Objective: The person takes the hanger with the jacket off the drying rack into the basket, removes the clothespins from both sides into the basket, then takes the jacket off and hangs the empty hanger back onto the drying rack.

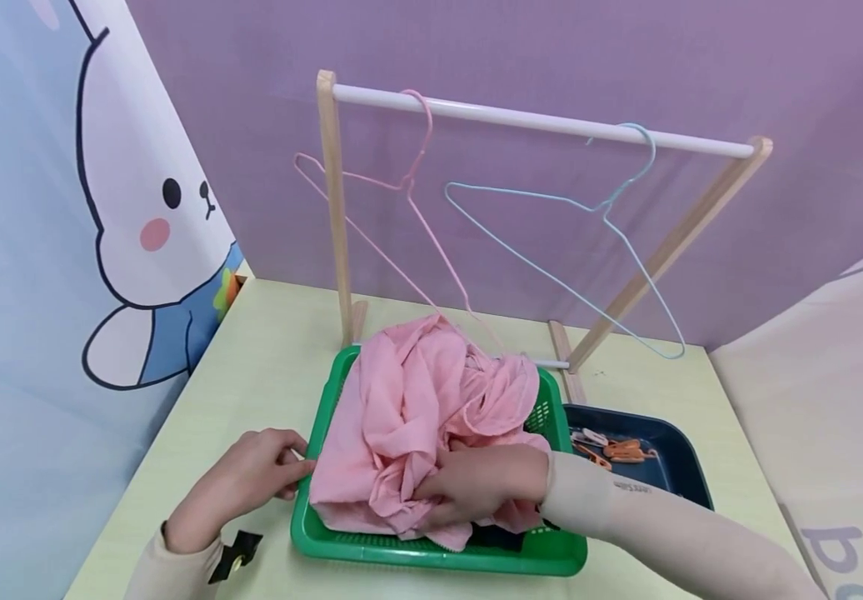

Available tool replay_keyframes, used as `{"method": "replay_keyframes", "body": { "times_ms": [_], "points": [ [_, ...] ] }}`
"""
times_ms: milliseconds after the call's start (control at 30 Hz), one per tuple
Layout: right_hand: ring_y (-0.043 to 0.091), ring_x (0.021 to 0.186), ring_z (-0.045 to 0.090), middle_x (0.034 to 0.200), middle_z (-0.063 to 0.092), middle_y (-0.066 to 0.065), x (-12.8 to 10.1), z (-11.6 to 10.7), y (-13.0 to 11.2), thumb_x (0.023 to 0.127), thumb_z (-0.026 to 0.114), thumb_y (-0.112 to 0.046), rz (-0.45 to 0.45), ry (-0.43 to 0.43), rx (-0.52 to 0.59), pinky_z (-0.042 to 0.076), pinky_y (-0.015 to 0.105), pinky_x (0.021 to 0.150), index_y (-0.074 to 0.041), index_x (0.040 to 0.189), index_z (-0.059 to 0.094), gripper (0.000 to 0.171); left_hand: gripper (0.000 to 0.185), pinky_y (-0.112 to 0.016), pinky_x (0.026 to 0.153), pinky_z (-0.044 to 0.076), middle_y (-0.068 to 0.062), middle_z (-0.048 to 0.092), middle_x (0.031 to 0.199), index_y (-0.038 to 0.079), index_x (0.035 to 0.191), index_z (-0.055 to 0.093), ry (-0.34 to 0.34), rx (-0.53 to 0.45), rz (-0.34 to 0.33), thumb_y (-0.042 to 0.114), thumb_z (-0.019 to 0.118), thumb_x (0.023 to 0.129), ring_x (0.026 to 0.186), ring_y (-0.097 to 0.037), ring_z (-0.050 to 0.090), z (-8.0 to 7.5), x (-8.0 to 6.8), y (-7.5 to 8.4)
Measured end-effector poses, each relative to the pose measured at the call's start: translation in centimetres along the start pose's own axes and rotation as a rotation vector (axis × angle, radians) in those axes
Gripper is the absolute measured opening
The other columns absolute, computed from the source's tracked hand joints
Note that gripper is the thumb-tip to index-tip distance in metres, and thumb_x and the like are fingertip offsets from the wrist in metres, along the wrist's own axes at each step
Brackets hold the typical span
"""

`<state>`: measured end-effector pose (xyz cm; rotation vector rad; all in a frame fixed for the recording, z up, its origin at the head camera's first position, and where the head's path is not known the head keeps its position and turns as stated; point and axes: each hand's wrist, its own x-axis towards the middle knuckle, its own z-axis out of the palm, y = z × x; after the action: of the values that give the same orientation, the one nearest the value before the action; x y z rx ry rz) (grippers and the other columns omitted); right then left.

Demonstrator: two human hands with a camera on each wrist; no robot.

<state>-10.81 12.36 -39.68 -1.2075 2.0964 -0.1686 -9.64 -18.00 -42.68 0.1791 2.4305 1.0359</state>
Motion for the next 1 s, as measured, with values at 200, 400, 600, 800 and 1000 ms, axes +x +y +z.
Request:
{"method": "replay_keyframes", "body": {
  "times_ms": [200, 400, 600, 800, 1000],
  "points": [
    [0.009, 0.111, 0.045, 0.124, 0.047, -0.004, -3.2, -1.0, -1.2, 0.103, 0.056, -0.04, -0.054, 0.12, -0.056, 0.042, 0.02, 0.091, -0.028, 0.13, 0.064, 0.031, 0.012, -0.033, 0.06, 0.046, 0.002, 0.061, 0.064, 0.003, 0.1, 0.069, 0.012, 0.007, 0.046, 0.013, 0.069, 0.093, 0.058, -0.016, 0.058, 0.0, 0.0, -0.2],
    [0.019, 0.129, 0.046, 0.141, 0.05, 0.002, -6.8, -2.8, -0.7, 0.104, 0.055, -0.034, -0.106, 0.301, -0.063, 0.045, 0.035, 0.102, -0.024, 0.138, 0.061, 0.035, 0.011, -0.033, 0.058, 0.045, 0.002, 0.062, 0.064, 0.004, 0.098, 0.07, 0.012, 0.008, 0.048, 0.014, 0.07, 0.093, 0.057, -0.015, 0.058, 0.0, -0.1, -0.2],
    [0.03, 0.128, 0.05, 0.134, 0.058, 0.012, -8.6, -5.1, 4.1, 0.103, 0.059, -0.019, 0.05, 0.503, -0.028, 0.045, 0.049, 0.101, -0.011, 0.129, 0.067, 0.028, 0.011, -0.033, 0.059, 0.046, 0.002, 0.061, 0.064, 0.004, 0.098, 0.069, 0.012, 0.005, 0.042, 0.013, 0.07, 0.092, 0.057, -0.016, 0.058, 0.1, -0.1, -0.1],
    [0.034, 0.113, 0.058, 0.119, 0.065, 0.015, -7.3, -5.8, 10.9, 0.1, 0.061, -0.009, 0.208, 0.584, 0.002, 0.048, 0.05, 0.095, 0.0, 0.12, 0.068, 0.024, 0.012, -0.033, 0.058, 0.046, 0.003, 0.062, 0.064, 0.003, 0.099, 0.07, 0.015, 0.003, 0.065, 0.013, 0.07, 0.092, 0.057, -0.015, 0.059, 0.1, -0.2, -0.2],
    [0.023, 0.091, 0.064, 0.102, 0.069, 0.007, -5.3, -5.9, 14.1, 0.098, 0.064, -0.018, 0.264, 0.503, 0.124, 0.053, 0.043, 0.085, -0.003, 0.106, 0.074, 0.02, 0.013, -0.033, 0.057, 0.046, 0.003, 0.062, 0.064, 0.003, 0.099, 0.07, 0.003, 0.001, 0.076, 0.014, 0.07, 0.093, 0.056, -0.015, 0.059, 0.2, -0.3, -0.2]
  ]
}}
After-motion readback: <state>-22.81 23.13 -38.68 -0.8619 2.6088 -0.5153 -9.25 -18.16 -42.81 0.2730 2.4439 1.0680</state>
